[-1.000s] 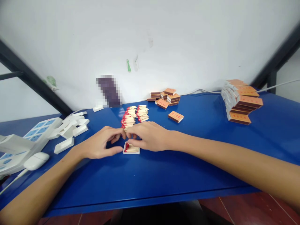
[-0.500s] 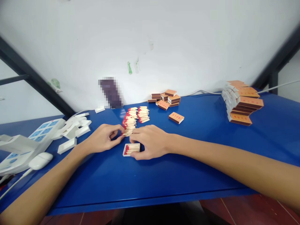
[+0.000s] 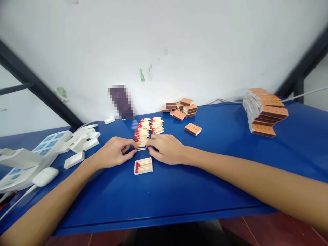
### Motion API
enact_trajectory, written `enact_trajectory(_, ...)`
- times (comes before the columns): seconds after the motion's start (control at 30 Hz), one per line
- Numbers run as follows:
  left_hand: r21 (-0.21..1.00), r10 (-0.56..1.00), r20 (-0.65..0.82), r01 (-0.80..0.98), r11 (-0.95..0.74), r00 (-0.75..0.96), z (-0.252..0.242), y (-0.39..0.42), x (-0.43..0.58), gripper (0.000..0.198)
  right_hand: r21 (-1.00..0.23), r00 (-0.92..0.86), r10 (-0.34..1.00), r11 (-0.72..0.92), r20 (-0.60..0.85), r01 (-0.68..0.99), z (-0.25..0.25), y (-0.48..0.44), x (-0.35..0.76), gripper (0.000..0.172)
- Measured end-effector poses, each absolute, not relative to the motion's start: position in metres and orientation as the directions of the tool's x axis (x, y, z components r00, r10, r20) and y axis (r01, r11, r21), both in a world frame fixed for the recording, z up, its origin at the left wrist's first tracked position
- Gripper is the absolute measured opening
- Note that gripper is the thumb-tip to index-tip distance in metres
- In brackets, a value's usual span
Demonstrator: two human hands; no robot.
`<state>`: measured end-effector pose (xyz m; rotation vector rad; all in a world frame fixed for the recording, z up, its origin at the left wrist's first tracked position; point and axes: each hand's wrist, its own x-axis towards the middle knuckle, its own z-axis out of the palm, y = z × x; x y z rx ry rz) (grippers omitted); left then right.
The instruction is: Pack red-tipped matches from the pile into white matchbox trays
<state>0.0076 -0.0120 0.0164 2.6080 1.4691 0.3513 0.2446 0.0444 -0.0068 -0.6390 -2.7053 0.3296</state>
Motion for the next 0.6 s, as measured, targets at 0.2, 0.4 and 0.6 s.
enact_trajectory(0.2,0.272,0.866,0.125,0.822,-0.499,0.484,0.017,-0.013,0.009,0.012,-0.283,-0.824,0.473,0.874,0.312,0.395,-0.009,0.043,0.245,0.028)
enact_trajectory(0.4,0.34,0.85,0.108,0.785,-0.519,0.515,0.017,-0.015,0.01,0.011,-0.393,-0.762,0.548,0.821,0.343,0.414,-0.016,0.052,0.243,0.025)
enact_trajectory(0.6,0.346,0.845,0.169,0.773,-0.532,0.506,0.014,-0.013,0.006,0.008,-0.43,-0.737,0.571,0.804,0.361,0.411,-0.021,0.058,0.241,0.015)
